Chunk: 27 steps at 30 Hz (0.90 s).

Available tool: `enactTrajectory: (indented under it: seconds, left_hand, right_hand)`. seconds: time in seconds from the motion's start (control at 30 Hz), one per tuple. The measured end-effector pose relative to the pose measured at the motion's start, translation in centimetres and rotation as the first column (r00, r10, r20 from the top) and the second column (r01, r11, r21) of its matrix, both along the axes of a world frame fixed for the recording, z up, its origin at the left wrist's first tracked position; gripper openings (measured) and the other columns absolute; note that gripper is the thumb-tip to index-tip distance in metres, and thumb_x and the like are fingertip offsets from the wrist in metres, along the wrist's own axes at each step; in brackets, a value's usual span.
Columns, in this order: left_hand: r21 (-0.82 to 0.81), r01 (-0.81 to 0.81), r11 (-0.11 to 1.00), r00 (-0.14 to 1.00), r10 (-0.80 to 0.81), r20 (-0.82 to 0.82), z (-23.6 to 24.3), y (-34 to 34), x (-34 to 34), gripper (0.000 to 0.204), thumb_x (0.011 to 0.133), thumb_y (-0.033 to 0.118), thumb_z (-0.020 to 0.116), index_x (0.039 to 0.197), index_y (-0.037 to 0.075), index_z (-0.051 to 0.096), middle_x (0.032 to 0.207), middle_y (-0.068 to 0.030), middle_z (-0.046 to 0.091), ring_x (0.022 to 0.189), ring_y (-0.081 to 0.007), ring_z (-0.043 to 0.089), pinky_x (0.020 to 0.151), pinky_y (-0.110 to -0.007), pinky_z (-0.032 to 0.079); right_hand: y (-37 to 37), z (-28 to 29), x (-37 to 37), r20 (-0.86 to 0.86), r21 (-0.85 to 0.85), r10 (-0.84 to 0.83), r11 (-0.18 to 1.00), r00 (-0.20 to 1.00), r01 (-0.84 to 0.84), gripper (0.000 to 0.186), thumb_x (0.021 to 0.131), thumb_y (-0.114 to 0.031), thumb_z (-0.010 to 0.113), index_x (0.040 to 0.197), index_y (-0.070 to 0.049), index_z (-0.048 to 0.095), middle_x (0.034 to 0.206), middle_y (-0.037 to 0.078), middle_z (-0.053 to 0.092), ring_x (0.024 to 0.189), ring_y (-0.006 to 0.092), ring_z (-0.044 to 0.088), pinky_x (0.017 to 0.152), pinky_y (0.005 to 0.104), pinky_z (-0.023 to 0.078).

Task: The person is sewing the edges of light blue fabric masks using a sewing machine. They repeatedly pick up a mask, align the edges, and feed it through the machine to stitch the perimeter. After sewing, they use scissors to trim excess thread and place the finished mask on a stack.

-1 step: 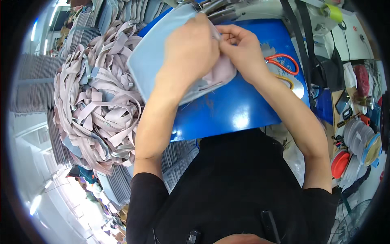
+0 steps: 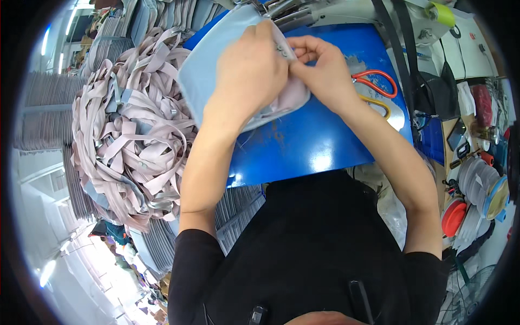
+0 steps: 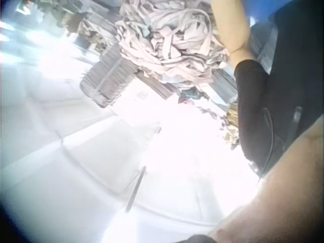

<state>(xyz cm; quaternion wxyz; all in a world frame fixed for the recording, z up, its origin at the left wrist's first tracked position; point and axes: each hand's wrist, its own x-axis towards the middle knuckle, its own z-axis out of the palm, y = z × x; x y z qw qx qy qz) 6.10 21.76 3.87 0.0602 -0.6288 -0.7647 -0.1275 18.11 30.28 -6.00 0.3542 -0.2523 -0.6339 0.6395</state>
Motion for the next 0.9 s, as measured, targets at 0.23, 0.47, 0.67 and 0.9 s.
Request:
enactTrajectory:
  seconds: [0.23, 0.47, 0.67, 0.9]
  left_hand:
    - [0.241, 0.165, 0.956, 0.986, -0.16, -0.041, -2.6, -5.3, 2.6, 0.046, 0.073, 0.0, 0.073, 0.118, 0.001, 0.066, 0.122, -0.0137, 0.07, 0.102, -0.0345, 0.068, 0.087, -0.043, 0.055]
    - [0.317, 0.357, 0.879, 0.934, -0.341, -0.106, -1.9, -3.5, 1.9, 0.033, 0.072, -0.007, 0.071, 0.104, 0.002, 0.068, 0.111, -0.0091, 0.074, 0.092, -0.0284, 0.067, 0.077, -0.036, 0.055]
    - [0.269, 0.445, 0.854, 0.892, -0.395, -0.22, -1.0, -0.6, -1.1, 0.022, 0.071, 0.005, 0.072, 0.092, 0.004, 0.064, 0.089, -0.0078, 0.066, 0.079, -0.0258, 0.061, 0.067, -0.036, 0.055]
    - [0.165, 0.457, 0.874, 0.882, -0.42, -0.216, 0.1, 1.8, -4.6, 0.024, 0.08, -0.003, 0.069, 0.103, 0.003, 0.068, 0.101, -0.0096, 0.073, 0.087, -0.0292, 0.067, 0.075, -0.039, 0.056]
  right_hand:
    - [-1.5, 0.0, 3.6, 0.051, -0.068, 0.038, 0.997, 0.998, -0.034, 0.037, 0.082, -0.013, 0.071, 0.117, -0.001, 0.075, 0.095, 0.014, 0.073, 0.085, 0.0216, 0.073, 0.072, 0.0345, 0.058]
    - [-2.4, 2.2, 3.4, -0.173, -0.494, 0.061, 0.858, 0.983, -0.141, 0.031, 0.091, -0.008, 0.065, 0.118, 0.007, 0.072, 0.097, 0.011, 0.073, 0.083, 0.0172, 0.072, 0.071, 0.0293, 0.062]
    - [-0.8, 2.3, 0.4, -0.265, -0.525, 0.055, 0.829, 0.963, -0.192, 0.03, 0.093, -0.007, 0.065, 0.119, 0.007, 0.07, 0.098, 0.011, 0.073, 0.086, 0.019, 0.073, 0.074, 0.0322, 0.063]
    - [0.7, 2.7, -3.5, -0.241, -0.538, -0.019, 0.835, 0.97, -0.117, 0.028, 0.094, -0.009, 0.066, 0.119, 0.004, 0.072, 0.098, 0.011, 0.072, 0.088, 0.0178, 0.071, 0.074, 0.033, 0.063]
